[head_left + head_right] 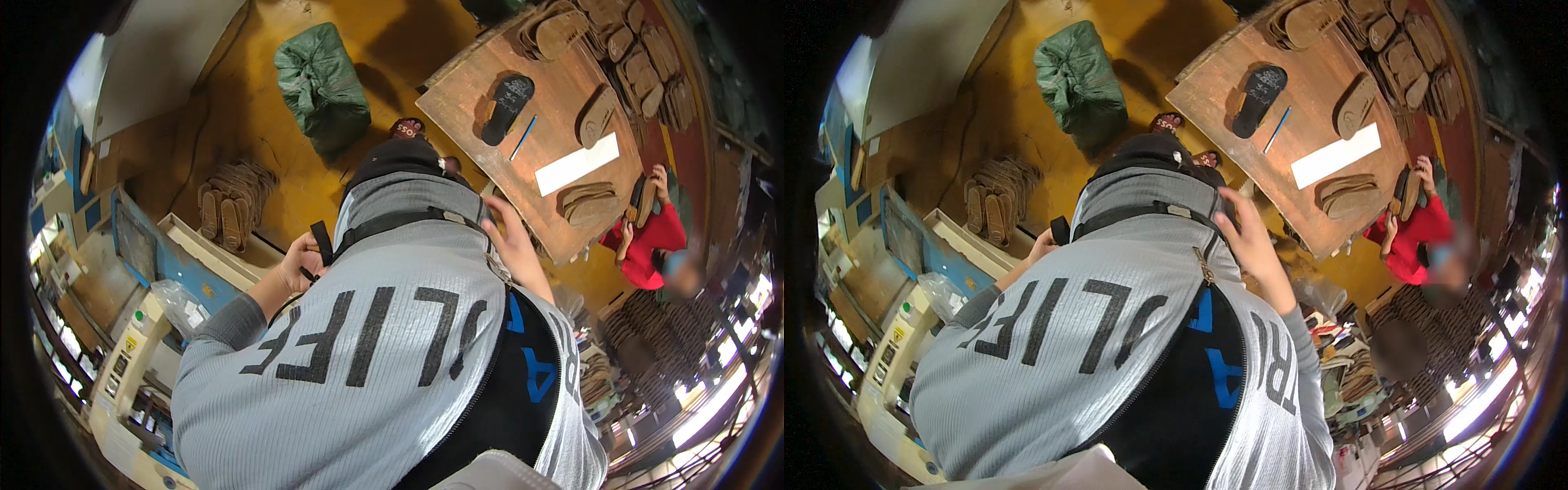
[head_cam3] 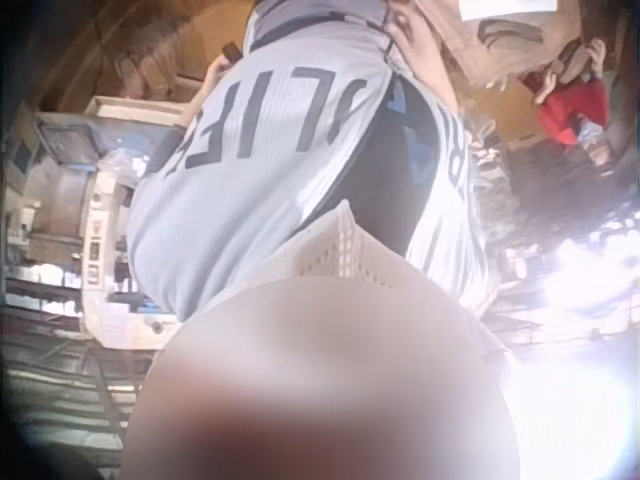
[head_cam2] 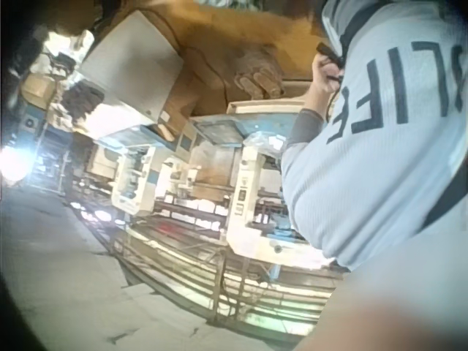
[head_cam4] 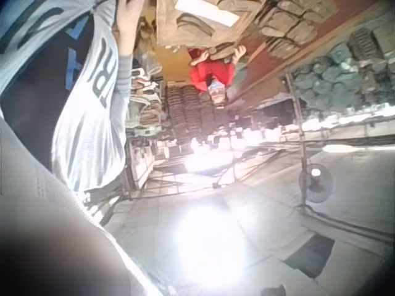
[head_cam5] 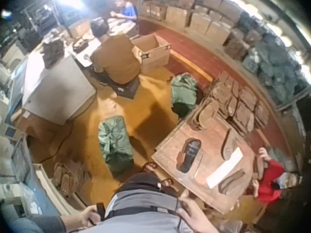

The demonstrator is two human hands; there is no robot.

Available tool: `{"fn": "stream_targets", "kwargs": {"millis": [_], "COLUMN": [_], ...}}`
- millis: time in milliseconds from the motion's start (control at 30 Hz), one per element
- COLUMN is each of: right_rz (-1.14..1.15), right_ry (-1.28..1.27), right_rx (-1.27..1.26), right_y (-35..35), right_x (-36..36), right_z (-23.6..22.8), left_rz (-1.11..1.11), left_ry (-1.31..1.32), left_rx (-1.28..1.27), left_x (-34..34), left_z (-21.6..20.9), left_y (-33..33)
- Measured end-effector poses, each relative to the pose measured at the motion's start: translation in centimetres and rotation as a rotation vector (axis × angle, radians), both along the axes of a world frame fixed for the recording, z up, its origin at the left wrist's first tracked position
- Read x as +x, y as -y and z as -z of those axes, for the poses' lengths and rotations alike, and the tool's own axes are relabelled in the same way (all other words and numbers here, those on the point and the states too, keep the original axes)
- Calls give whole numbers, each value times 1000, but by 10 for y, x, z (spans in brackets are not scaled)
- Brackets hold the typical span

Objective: The person sits at a workbench in a shoe workshop and bundles stacks of insoles. They pick up insoles from a green sack and from the table, align the stacks, wrap a rubber band around each bundle, and use scissors to trim or cut the bands, placing finished bundles on the table.

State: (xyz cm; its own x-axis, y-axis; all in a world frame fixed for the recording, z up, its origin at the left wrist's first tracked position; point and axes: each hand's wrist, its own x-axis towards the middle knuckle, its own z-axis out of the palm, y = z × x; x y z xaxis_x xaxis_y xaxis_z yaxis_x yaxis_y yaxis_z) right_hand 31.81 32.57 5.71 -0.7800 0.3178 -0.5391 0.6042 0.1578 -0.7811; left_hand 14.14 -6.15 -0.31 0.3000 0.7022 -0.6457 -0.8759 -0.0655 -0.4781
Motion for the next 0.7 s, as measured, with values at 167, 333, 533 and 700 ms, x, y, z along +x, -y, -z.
{"fn": "stream_targets", "kwargs": {"millis": [167, 333, 533, 700], "right_rz": [571, 721, 811, 1178], "right_ry": [238, 220, 208, 233], "right_rx": [-510, -591, -618, -593], "right_y": [49, 105, 146, 171], "right_x": [127, 180, 168, 123], "right_z": [42, 55, 9, -14], "left_rz": [169, 1360, 1308, 1563], "left_ry": [104, -742, -653, -612], "left_rx": [196, -15, 154, 284], "left_x": [-39, -93, -113, -161], "left_z": [-12, -60, -66, -29], "left_y": [-22, -78, -130, -135]}}
